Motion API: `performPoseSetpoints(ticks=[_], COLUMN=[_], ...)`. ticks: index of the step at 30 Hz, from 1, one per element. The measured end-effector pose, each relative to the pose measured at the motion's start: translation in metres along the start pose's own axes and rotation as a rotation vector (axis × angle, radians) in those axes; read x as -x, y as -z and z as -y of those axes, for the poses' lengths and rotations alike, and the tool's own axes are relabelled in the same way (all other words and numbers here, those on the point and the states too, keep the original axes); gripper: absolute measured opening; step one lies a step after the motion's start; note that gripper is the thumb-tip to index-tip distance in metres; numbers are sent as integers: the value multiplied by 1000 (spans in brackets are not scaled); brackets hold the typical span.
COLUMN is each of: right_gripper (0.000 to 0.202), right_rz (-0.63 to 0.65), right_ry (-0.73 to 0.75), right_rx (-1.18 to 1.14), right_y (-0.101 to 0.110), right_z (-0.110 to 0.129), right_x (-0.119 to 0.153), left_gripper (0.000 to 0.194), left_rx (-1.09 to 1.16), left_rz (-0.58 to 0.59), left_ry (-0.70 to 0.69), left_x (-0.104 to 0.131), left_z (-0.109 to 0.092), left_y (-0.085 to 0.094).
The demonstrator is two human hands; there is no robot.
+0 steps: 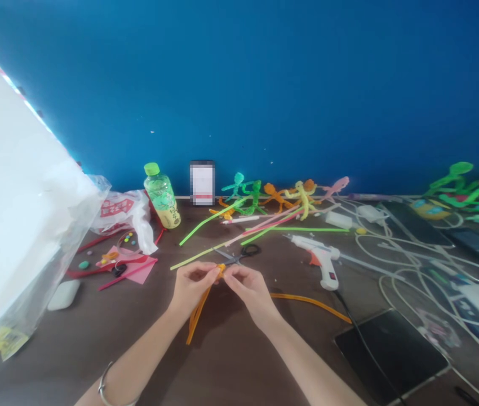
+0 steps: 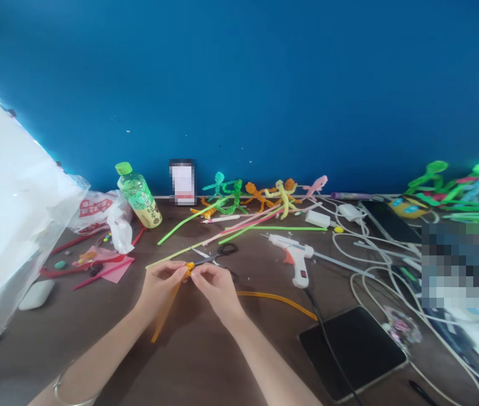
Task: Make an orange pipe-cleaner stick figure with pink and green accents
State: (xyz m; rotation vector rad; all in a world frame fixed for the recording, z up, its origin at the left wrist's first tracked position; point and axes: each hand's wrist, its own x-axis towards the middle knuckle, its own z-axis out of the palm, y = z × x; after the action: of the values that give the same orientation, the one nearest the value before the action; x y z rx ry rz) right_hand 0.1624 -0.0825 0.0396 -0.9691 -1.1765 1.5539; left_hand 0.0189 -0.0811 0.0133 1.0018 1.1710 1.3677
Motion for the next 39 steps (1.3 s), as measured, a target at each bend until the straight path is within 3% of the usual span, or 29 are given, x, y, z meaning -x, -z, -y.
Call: performPoseSetpoints(ticks=[39], right_gripper=[20], right_rz=[-11], right_ry=[-15], right_rx=[-30], right_y=[1], right_z=[-6], right_x=[-2], left_gripper=[14], left_rx=[-13], left_rz=[15], left_ry=[-16], left_x=[0], left_z=[-1], left_y=[0])
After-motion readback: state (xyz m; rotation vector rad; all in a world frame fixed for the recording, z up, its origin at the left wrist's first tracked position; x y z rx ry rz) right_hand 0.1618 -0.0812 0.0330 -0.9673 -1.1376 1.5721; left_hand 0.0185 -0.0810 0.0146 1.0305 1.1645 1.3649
